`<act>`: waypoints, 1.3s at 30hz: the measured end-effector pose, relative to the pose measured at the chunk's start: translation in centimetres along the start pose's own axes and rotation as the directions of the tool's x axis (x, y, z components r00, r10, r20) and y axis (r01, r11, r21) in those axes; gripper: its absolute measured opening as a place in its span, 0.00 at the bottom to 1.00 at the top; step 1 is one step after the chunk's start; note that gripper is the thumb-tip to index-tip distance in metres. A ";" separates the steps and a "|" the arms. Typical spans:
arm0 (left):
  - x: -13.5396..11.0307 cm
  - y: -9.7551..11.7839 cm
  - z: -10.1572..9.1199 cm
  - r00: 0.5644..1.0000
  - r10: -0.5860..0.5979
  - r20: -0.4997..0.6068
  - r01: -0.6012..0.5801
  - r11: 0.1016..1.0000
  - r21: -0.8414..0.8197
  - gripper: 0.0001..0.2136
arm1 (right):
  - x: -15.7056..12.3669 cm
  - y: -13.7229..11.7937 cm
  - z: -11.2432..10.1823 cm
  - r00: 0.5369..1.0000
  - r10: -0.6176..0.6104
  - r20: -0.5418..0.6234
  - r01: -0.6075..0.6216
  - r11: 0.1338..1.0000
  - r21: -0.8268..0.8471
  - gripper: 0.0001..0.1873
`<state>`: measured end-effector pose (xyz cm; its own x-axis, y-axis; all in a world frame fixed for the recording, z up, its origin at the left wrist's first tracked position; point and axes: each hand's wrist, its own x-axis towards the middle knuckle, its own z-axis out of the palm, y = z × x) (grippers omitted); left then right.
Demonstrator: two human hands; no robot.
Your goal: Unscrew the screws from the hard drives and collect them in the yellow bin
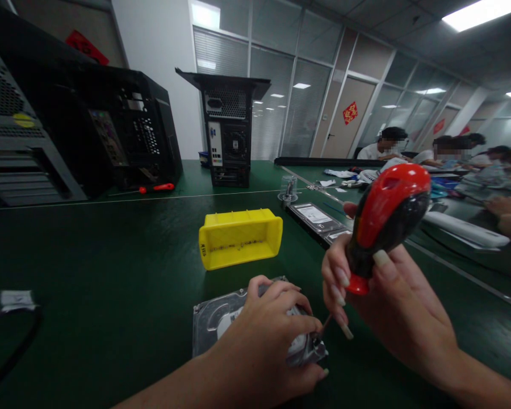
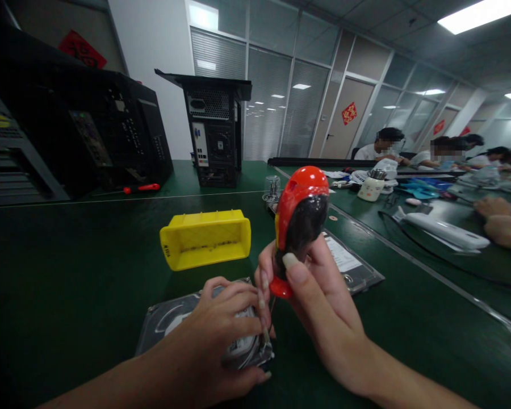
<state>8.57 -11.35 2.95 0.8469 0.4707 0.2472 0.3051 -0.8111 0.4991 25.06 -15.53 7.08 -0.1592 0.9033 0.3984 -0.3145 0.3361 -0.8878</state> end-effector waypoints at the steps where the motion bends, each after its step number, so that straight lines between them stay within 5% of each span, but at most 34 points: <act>1: 0.0 0.0 0.0 1.000 0.000 0.001 0.000 1.000 0.001 0.13 | 0.0 0.0 0.0 1.000 0.000 0.008 0.000 1.000 -0.018 0.07; 9: 0.0 -0.1 -0.1 1.000 0.013 -0.003 -0.013 1.000 0.009 0.12 | 0.2 -0.3 -0.8 1.000 -0.026 0.010 0.028 0.983 -0.184 0.08; 15: -0.3 -0.1 0.1 1.000 0.014 -0.002 -0.014 1.000 0.015 0.13 | 0.3 -0.7 -0.9 0.999 -0.008 0.051 0.013 0.994 -0.110 0.05; 23: -0.1 -0.2 0.1 1.000 0.012 -0.006 -0.012 1.000 0.006 0.14 | 0.2 -1.6 -1.2 0.993 0.057 0.102 -0.055 0.998 -0.019 0.23; 39: 0.0 0.0 -0.1 1.000 0.019 -0.003 -0.019 1.000 0.025 0.13 | 0.6 -1.2 -1.1 0.997 0.026 0.071 -0.029 0.999 0.038 0.11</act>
<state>8.52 -11.30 3.05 0.8512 0.4562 0.2594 0.2995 -0.8282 0.4737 26.36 -15.10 8.19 -0.2330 0.8908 0.3901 -0.3449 0.2994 -0.8896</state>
